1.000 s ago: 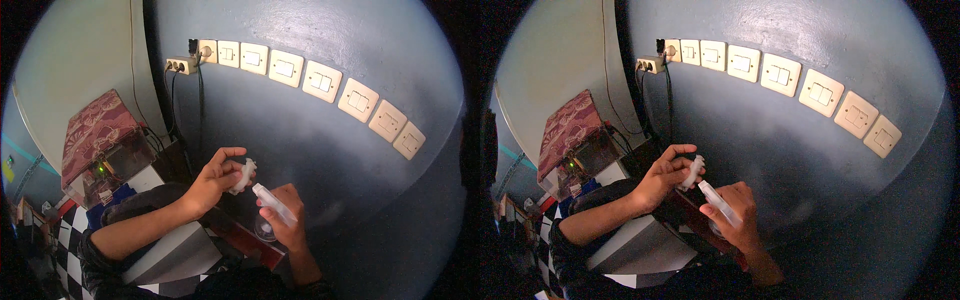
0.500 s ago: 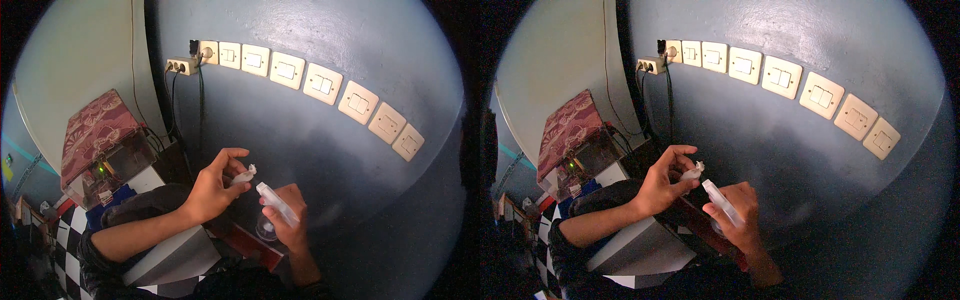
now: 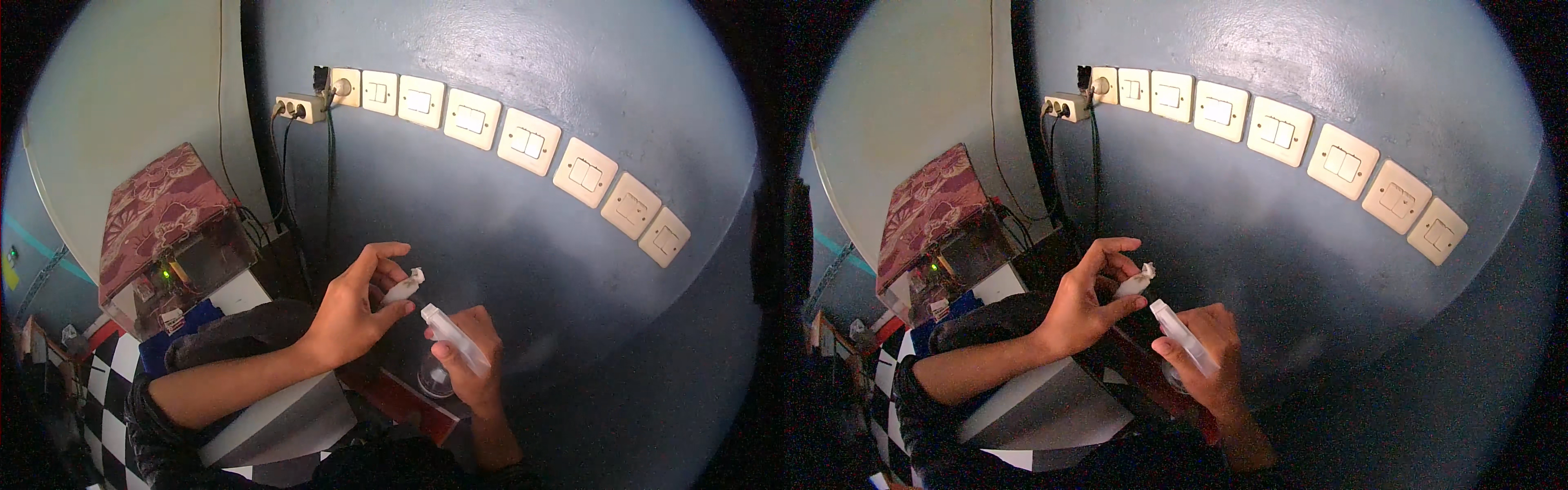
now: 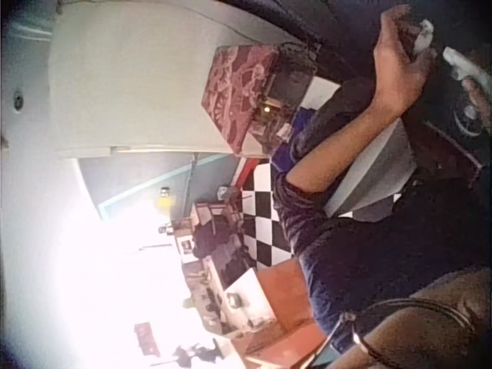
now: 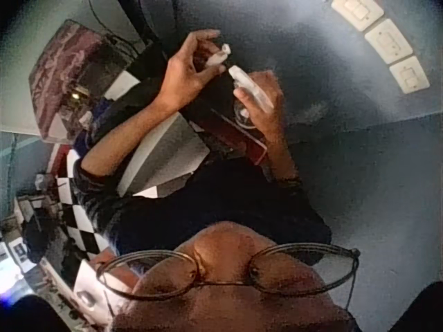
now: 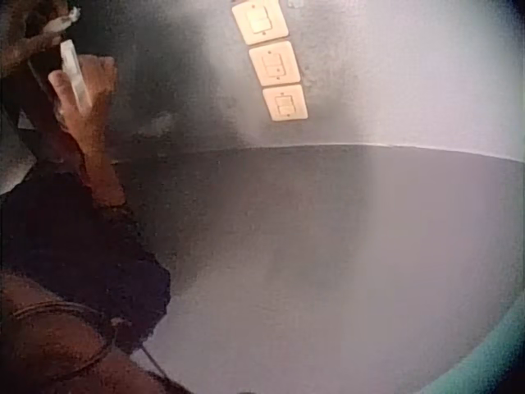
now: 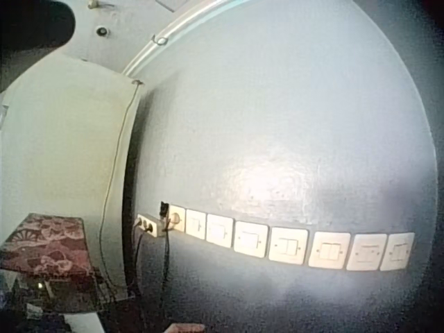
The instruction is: The person wipes a row of light switches and a power outlet on a wall with a cloth, sprays a smaller object by hand, and continues wiping the electrical fixtures.
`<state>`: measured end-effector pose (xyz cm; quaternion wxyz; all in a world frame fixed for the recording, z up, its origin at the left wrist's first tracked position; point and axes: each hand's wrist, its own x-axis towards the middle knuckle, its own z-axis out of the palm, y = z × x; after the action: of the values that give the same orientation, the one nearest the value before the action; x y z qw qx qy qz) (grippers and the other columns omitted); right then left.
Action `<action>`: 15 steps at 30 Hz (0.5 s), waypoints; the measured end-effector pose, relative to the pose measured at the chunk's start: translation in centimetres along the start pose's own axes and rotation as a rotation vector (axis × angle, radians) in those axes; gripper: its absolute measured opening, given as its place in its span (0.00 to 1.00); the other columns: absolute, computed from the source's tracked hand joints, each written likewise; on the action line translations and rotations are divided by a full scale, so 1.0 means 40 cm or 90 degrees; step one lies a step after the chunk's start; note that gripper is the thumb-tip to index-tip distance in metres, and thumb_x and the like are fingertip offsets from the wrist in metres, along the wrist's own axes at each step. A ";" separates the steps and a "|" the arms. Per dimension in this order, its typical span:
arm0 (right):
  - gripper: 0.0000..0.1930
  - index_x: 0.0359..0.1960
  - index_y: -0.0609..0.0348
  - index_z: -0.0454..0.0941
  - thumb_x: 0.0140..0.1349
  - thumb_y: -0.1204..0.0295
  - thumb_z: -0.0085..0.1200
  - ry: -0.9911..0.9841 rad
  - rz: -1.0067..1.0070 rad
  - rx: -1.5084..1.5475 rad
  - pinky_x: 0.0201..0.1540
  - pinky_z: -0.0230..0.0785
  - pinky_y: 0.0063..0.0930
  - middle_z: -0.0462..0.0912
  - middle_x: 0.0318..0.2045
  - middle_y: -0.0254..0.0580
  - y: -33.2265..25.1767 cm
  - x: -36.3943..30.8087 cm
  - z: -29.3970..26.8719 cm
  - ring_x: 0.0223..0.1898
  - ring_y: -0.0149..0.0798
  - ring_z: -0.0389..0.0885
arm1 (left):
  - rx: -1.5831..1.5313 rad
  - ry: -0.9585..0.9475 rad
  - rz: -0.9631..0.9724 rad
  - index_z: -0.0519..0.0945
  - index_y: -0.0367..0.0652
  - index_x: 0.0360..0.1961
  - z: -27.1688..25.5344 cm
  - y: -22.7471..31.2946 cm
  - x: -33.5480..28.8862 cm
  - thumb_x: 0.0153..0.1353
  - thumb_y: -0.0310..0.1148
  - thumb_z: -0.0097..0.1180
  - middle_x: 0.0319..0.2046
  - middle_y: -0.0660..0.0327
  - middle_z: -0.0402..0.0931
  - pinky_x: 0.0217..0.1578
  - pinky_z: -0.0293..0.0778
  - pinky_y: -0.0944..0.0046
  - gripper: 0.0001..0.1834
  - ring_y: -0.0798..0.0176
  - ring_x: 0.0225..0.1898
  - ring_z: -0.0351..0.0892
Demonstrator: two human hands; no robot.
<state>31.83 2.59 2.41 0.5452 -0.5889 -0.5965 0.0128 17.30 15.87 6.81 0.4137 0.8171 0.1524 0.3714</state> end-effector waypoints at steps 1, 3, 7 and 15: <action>0.18 0.34 0.60 0.79 0.56 0.55 0.62 0.000 0.000 0.000 0.42 0.63 0.40 0.80 0.30 0.40 -0.001 0.000 -0.001 0.35 0.45 0.74 | 0.012 0.004 0.025 0.65 0.43 0.58 0.000 -0.001 -0.001 0.53 0.21 0.64 0.39 0.58 0.75 0.36 0.75 0.65 0.32 0.63 0.40 0.78; 0.18 0.33 0.60 0.79 0.56 0.56 0.61 -0.010 -0.021 -0.011 0.43 0.63 0.40 0.81 0.30 0.40 -0.005 0.001 -0.005 0.35 0.45 0.74 | 0.018 0.005 0.028 0.65 0.43 0.58 0.000 -0.003 -0.002 0.53 0.21 0.64 0.39 0.58 0.75 0.36 0.74 0.65 0.31 0.63 0.40 0.78; 0.18 0.33 0.60 0.80 0.56 0.56 0.61 0.021 -0.027 0.012 0.43 0.63 0.40 0.81 0.30 0.39 -0.002 0.004 -0.001 0.36 0.44 0.74 | -0.011 -0.006 -0.011 0.66 0.43 0.59 0.000 0.005 -0.007 0.51 0.19 0.66 0.42 0.60 0.74 0.44 0.74 0.65 0.33 0.65 0.44 0.76; 0.16 0.32 0.60 0.80 0.59 0.58 0.59 0.032 0.036 0.040 0.41 0.63 0.40 0.81 0.29 0.41 -0.008 0.007 0.003 0.34 0.46 0.75 | -0.053 -0.004 -0.002 0.66 0.41 0.59 0.001 -0.010 -0.007 0.58 0.20 0.59 0.45 0.58 0.74 0.51 0.72 0.63 0.27 0.65 0.50 0.75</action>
<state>31.59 2.78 2.76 0.5777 -0.5884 -0.5648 0.0319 17.17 15.92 6.35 0.4486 0.7998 0.1371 0.3744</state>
